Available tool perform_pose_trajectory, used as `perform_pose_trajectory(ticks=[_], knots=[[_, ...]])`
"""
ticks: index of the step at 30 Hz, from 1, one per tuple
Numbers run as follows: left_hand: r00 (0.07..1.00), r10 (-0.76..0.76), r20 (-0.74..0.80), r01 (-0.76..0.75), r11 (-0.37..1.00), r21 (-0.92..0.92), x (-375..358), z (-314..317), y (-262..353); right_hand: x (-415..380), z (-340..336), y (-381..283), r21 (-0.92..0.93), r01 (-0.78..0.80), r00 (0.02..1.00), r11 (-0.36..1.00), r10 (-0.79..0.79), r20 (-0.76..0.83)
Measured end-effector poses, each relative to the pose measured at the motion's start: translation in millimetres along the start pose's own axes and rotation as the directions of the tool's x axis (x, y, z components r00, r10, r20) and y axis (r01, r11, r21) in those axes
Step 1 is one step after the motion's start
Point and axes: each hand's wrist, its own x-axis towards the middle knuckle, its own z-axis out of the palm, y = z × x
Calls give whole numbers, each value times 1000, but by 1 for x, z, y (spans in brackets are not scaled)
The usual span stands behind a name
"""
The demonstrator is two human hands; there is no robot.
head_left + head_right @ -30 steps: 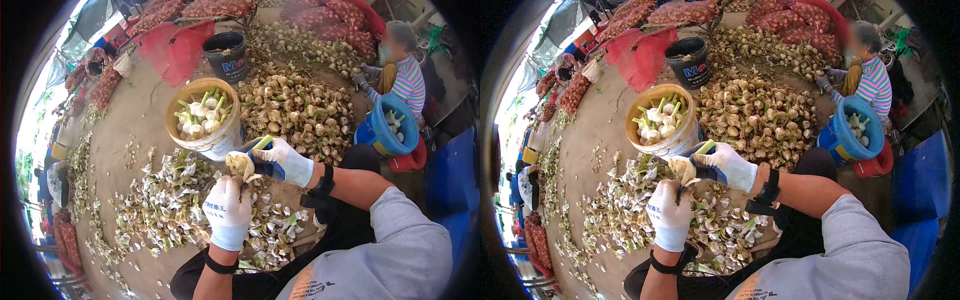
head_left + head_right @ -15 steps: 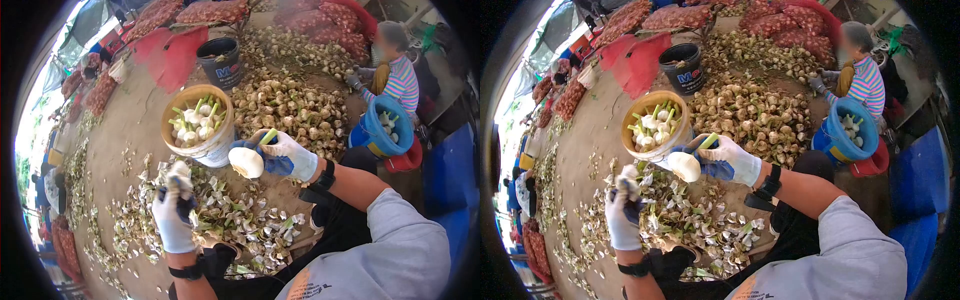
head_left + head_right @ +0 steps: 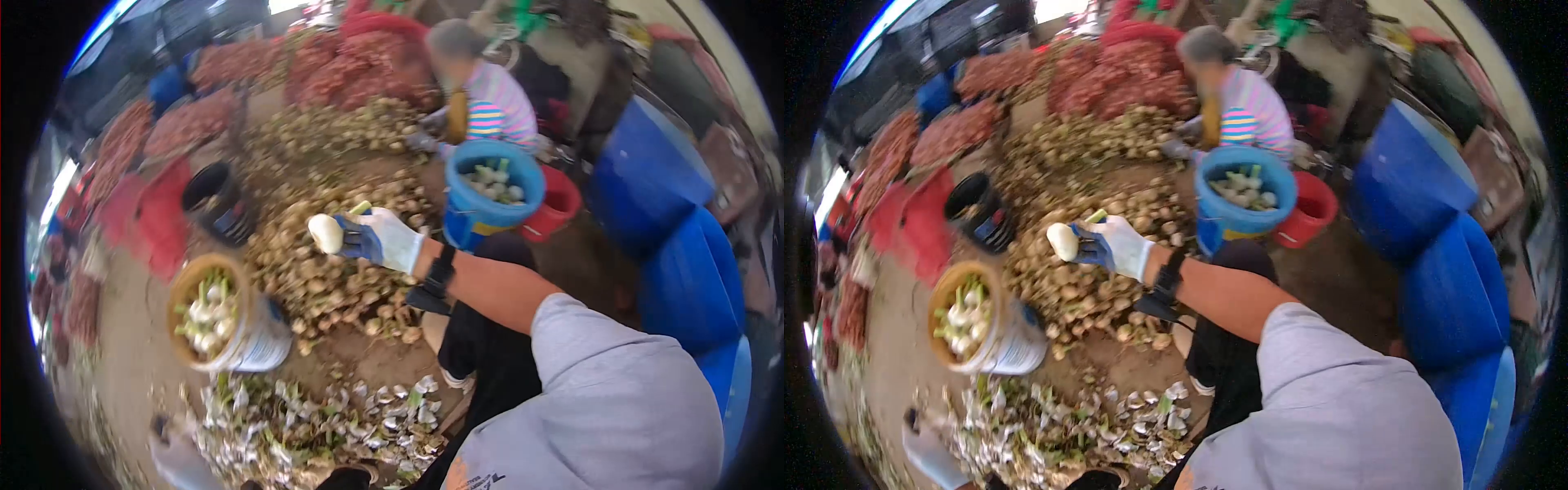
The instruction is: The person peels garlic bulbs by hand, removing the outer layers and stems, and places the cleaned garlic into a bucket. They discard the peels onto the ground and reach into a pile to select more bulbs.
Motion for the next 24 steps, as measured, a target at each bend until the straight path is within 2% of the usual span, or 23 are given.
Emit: perform_pose_trajectory(ticks=[1, 3, 4, 6, 7, 8, 10, 11, 12, 13, 14, 15, 16, 17, 18, 19, 20, 21, 22, 24], knots=[[1000, -14, 1, 14, 999, 33, 18, -5, -29, -4, -3, -14, 95, 53, 994, 994, -43, -105], [985, 29, -169, -18, 997, 69, 142, 37, -282, 10, -59, -38, 215, 183, 967, 959, -136, -215], [969, 106, -223, -37, 955, 293, 109, 20, -224, 11, -78, -55, 268, 267, 945, 926, -197, -261], [910, 257, -325, 43, 721, 691, 26, -22, -64, -11, -92, -101, 179, 516, 826, 838, -431, -363], [905, 220, -363, 109, 705, 700, 21, -23, -50, 1, -158, -108, 385, 583, 812, 716, -505, -293], [837, 537, -106, -128, 381, 916, 52, -22, -101, -18, -162, -121, 434, 638, 770, 636, -528, -359], [829, 559, -12, -281, 436, 855, 60, -28, -145, -29, -185, -114, 262, 672, 698, 693, -475, -536], [932, 304, -200, -151, 823, 548, 54, -17, -101, -28, -199, -106, 147, 565, 680, 812, -357, -640], [968, 205, -147, -120, 887, 445, 38, -17, -52, -23, -204, -95, 33, 420, 631, 907, -265, -729], [990, 109, -88, -75, 941, 329, 24, -14, -12, -13, -202, -73, 52, 393, 647, 918, -236, -725], [991, 97, -89, -61, 936, 346, 20, -13, 4, -8, -201, -57, -210, 162, 711, 964, -262, -652], [1000, 8, -22, -3, 979, 206, 17, -10, 14, -6, -201, -42, -472, -59, 777, 880, -257, -575], [996, -71, 59, 68, 996, 63, 13, -6, 19, -8, -180, -20, -609, -201, 846, 768, -177, -503], [994, -84, 68, 79, 994, 73, 8, -1, 21, -19, -145, -7, -766, -363, 886, 530, -60, -461], [995, -41, 91, 49, 996, -80, 2, 7, 14, 1, -160, 47, -950, -240, 971, -200, -27, -239], [995, 13, 95, 10, 971, -239, -2, 13, 15, 2, -169, 80, -922, -214, 966, -324, 69, -248], [995, -1, 97, 24, 973, -232, -10, 13, 23, -6, -167, 106, -890, -195, 940, -412, 182, -290], [987, -30, 155, 55, 985, -162, -18, 10, 36, -22, -136, 112, -837, -174, 854, -519, 344, -390], [976, -61, 209, 82, 992, -92, -21, 9, 40, -26, -148, 147, -792, -192, 780, -579, 400, -481], [976, -58, 208, 74, 995, -70, -24, 15, 23, -52, -155, 198, -793, -187, 799, -580, 380, -466]])
